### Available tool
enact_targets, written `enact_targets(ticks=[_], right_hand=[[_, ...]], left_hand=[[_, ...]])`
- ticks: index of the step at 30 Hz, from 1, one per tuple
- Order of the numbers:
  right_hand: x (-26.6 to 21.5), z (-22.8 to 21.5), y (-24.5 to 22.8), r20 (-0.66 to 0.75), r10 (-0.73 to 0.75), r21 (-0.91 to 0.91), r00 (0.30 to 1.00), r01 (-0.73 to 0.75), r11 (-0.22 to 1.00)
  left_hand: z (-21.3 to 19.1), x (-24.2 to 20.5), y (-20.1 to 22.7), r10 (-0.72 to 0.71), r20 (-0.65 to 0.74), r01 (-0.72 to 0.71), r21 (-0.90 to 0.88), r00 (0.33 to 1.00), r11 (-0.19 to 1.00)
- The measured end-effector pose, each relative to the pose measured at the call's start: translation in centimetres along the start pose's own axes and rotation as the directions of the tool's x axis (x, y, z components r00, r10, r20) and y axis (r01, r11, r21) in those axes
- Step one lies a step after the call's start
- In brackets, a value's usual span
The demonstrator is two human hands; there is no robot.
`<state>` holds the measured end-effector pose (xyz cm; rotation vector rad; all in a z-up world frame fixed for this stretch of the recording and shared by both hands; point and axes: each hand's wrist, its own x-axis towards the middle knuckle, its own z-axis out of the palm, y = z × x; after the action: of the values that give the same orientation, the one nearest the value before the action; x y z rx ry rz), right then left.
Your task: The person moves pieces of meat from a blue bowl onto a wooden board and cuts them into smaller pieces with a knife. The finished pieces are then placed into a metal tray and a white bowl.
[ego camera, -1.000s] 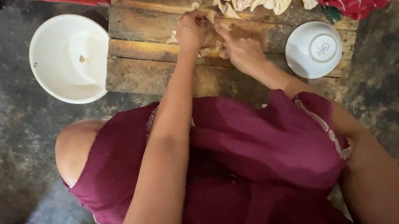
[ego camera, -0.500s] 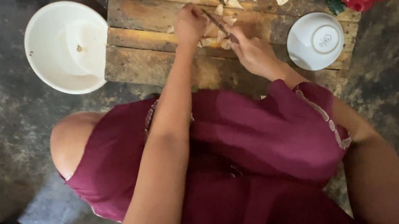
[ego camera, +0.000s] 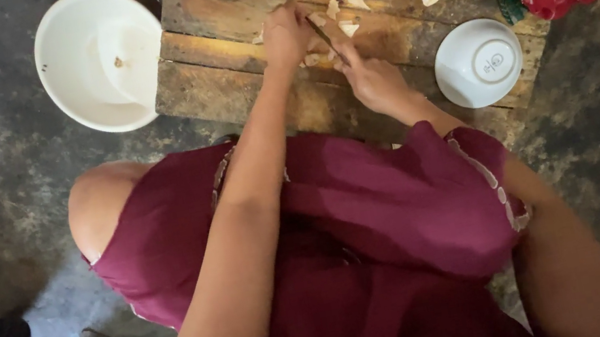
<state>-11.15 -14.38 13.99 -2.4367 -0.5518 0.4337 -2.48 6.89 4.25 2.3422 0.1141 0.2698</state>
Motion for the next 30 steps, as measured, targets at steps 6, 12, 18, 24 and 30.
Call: enact_targets(ticks=[6,12,18,24,30], right_hand=[[-3.9,-3.5,0.5,-0.035,0.081,-0.073,0.996,-0.083,0.994],[-2.1,-2.7,2.0,-0.122,0.157,-0.25,0.98,-0.183,0.951],[-7.0,-3.0,-0.3,-0.158,0.072,-0.003,0.985,-0.073,0.997],[-13.6,6.2,15.6,-0.477,0.033,0.192,0.878,0.068,0.979],[-14.0,11.3,18.2,-0.663,0.185,0.465,0.726,0.205,0.862]], left_hand=[[-3.2,0.7,0.2,-0.091,-0.045,0.086,-0.108,0.995,0.99],[-1.8,-2.5,-3.6,0.084,-0.064,-0.062,0.291,0.994,0.955],[-0.1,-0.6,-1.3,0.144,0.145,-0.177,0.246,0.979,0.953],[0.7,-4.4,4.0,0.442,0.252,-0.447,-0.041,0.861,0.894],[4.8,-6.0,4.8,0.508,0.588,-0.659,0.057,0.629,0.75]])
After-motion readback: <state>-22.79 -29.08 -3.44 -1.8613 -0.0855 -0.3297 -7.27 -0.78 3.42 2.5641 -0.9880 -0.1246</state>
